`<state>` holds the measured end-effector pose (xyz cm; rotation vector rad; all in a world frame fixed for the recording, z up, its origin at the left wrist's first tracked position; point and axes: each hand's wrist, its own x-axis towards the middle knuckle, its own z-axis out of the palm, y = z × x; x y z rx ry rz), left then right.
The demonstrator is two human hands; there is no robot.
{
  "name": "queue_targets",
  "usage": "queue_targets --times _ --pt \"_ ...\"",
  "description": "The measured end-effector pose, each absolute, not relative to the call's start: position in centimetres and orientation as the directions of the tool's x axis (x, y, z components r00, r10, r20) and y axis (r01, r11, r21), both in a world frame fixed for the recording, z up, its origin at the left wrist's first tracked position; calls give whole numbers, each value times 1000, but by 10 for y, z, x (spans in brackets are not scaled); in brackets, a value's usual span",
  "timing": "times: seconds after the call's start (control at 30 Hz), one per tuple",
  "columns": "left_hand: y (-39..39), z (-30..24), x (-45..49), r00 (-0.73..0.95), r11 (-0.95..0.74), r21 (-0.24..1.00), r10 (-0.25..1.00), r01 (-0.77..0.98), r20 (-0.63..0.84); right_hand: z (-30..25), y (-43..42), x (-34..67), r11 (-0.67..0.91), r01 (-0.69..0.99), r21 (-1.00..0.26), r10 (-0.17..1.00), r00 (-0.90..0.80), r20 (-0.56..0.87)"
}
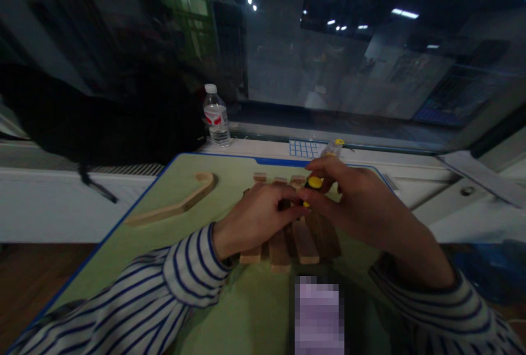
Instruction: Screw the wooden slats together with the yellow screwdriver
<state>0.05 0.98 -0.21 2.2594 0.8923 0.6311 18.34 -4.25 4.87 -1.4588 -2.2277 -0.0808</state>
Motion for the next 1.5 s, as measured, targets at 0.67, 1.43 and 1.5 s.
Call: queue_targets --times 0.67,1.43,1.5 --pt "6 -2 2 648 -599 674 726 432 230 53 -45 188 514 822 -246 813 -374 447" --pt "7 -1 1 691 -606 651 703 458 168 51 -41 186 506 835 -217 812 -376 446" --pt "7 -2 1 684 -598 661 709 453 173 52 -41 186 499 839 -217 818 -373 438"
